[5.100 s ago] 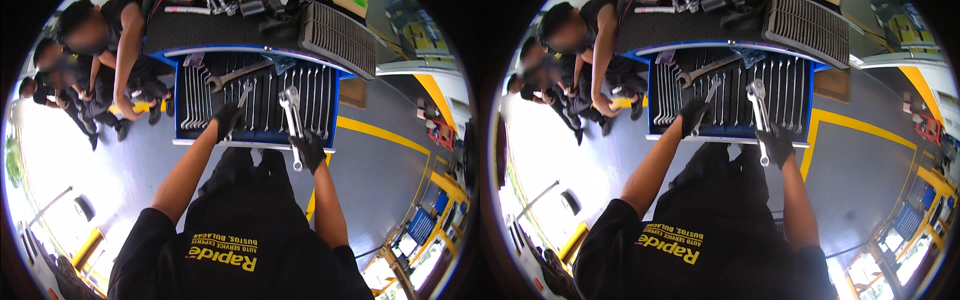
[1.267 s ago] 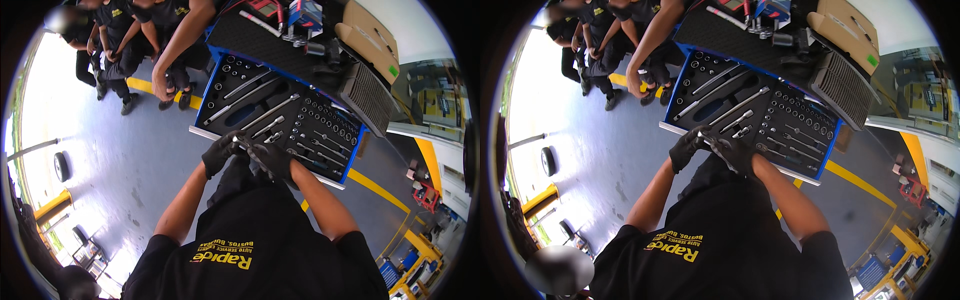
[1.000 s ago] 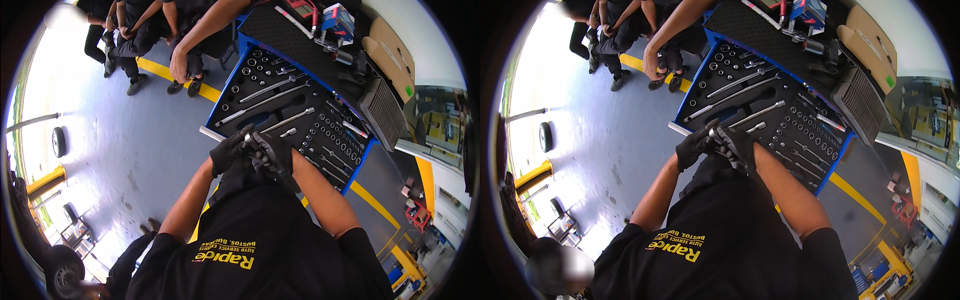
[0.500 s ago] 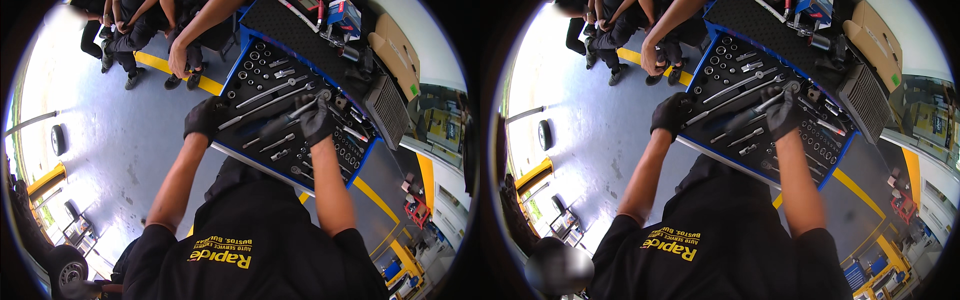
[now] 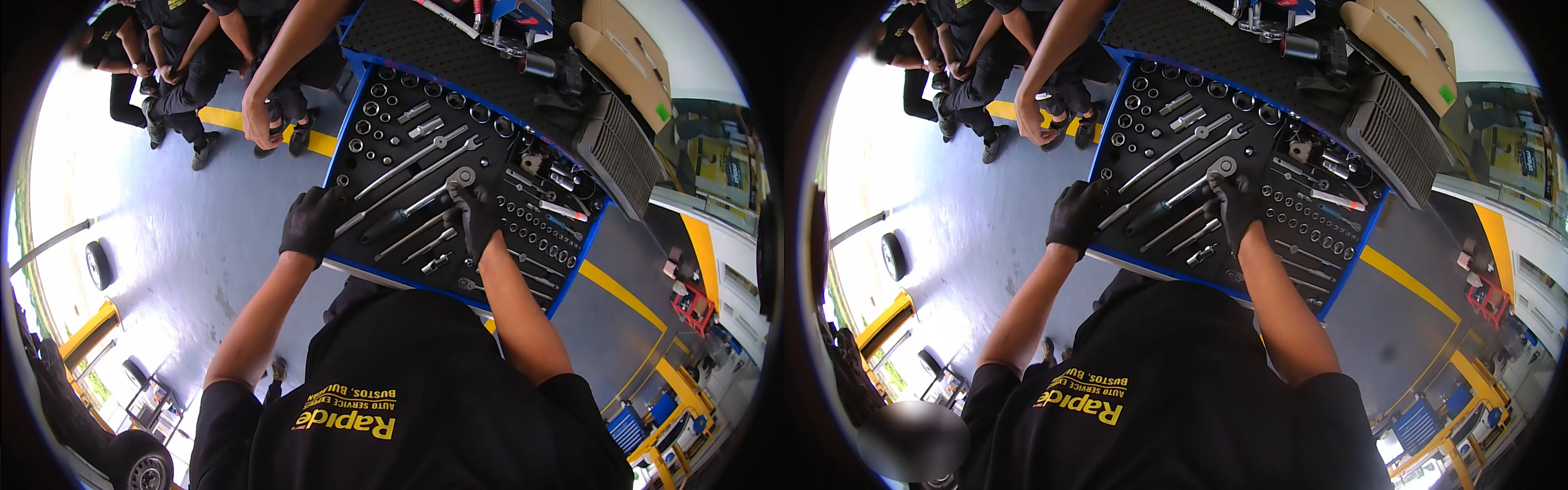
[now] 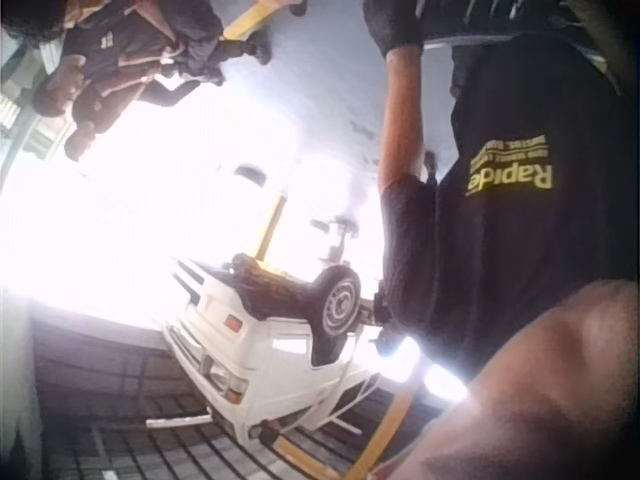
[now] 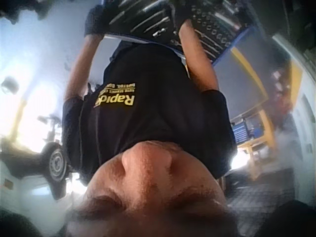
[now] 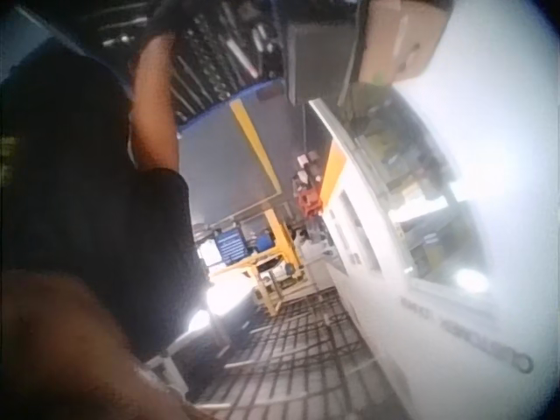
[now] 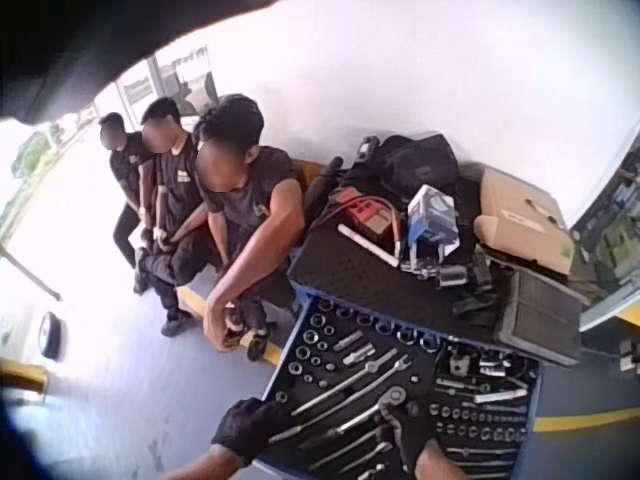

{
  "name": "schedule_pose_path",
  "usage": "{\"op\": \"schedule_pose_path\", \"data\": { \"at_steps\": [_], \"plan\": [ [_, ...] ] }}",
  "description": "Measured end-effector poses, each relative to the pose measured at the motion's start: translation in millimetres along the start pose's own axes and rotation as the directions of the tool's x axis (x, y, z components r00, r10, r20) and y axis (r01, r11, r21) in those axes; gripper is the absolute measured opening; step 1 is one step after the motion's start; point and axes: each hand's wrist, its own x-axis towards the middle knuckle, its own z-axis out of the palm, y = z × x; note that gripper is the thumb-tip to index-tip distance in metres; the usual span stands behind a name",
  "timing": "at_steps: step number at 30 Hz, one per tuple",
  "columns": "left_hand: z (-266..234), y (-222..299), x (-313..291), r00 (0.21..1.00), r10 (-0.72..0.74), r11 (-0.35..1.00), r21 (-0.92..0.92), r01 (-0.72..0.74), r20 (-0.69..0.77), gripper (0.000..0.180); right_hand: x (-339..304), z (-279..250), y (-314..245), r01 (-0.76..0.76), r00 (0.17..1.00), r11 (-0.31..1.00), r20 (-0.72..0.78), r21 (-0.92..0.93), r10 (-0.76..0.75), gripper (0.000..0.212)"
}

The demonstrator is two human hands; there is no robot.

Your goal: The person cleans the brake rotor with a cloth, then retrieves a wrench and socket to tighten bolts on the brake caliper. Finally, the person applies lubricant to the caliper slide pins.

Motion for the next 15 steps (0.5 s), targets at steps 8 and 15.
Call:
{"op": "schedule_pose_path", "data": {
  "at_steps": [8,15],
  "plan": [
    [-28.0,-3.4,41.7,0.829,-0.407,0.914,0.175,0.367,0.383,0.033,33.3,-16.8,-58.8,-0.104,0.935,0.588,0.123,-0.802,0.332,0.032],
    [-35.8,17.4,62.9,0.698,-0.563,0.825,0.344,0.448,0.442,0.039,74.1,-31.9,-58.4,-0.123,0.953,0.308,-0.027,-0.943,0.3,0.057]
  ]
}}
